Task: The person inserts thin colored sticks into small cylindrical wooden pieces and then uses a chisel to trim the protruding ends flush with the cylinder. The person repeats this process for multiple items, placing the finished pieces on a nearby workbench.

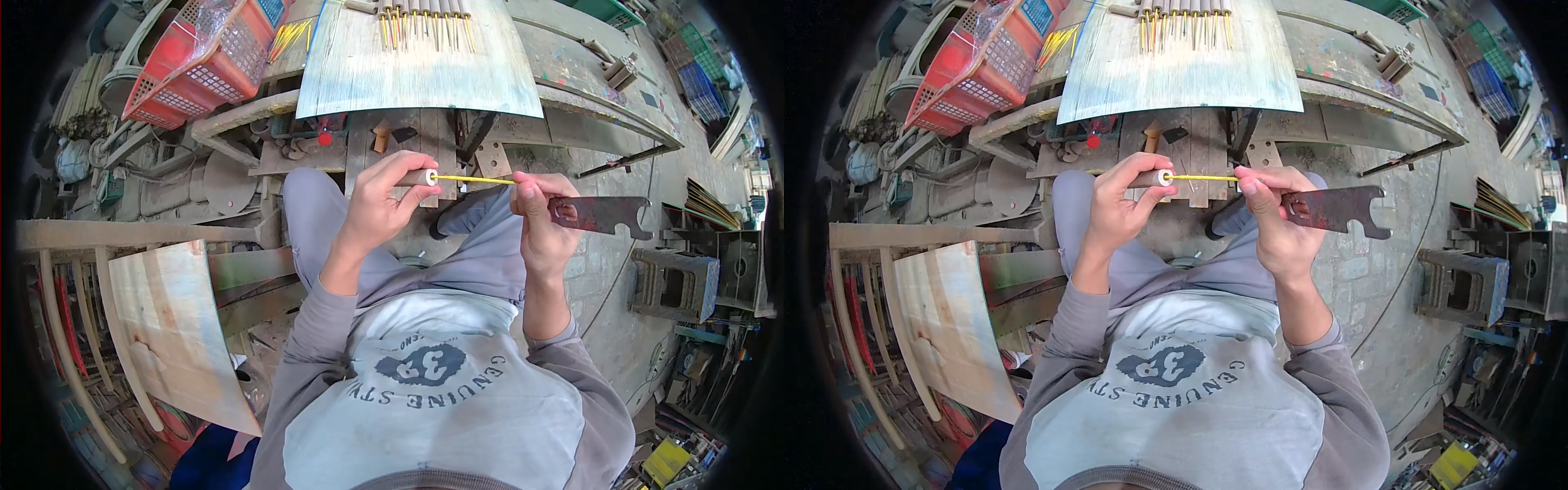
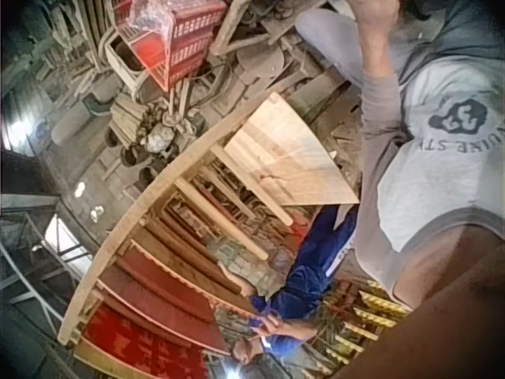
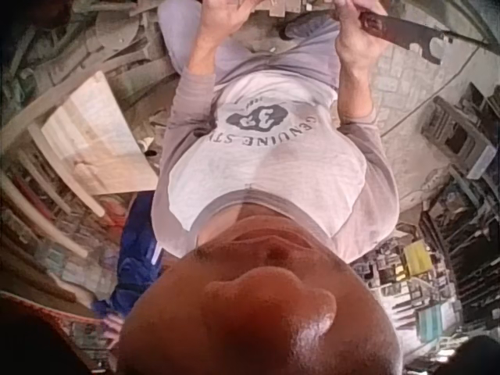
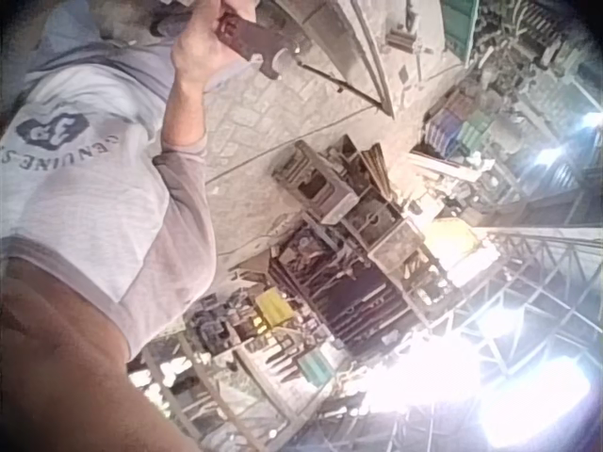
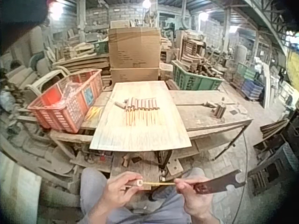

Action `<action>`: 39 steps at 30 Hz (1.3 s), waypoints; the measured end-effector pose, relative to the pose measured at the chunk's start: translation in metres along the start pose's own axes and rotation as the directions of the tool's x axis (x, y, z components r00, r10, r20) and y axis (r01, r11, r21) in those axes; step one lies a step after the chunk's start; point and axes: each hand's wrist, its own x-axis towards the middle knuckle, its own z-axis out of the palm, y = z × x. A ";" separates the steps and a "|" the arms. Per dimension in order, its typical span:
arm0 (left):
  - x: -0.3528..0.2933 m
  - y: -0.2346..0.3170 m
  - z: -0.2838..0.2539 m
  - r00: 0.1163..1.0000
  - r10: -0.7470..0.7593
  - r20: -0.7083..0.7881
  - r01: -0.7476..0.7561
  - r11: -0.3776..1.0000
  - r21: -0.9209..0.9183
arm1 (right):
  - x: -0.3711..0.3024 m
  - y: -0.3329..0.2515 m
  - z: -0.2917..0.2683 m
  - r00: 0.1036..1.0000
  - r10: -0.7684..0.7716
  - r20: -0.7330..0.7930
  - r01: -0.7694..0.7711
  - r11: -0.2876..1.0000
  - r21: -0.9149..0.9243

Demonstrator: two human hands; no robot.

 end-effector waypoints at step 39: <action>-0.011 -0.020 0.005 0.999 -0.030 0.045 0.032 0.999 -0.040 | -0.013 -0.004 -0.052 0.971 0.148 0.190 -0.087 0.952 -0.293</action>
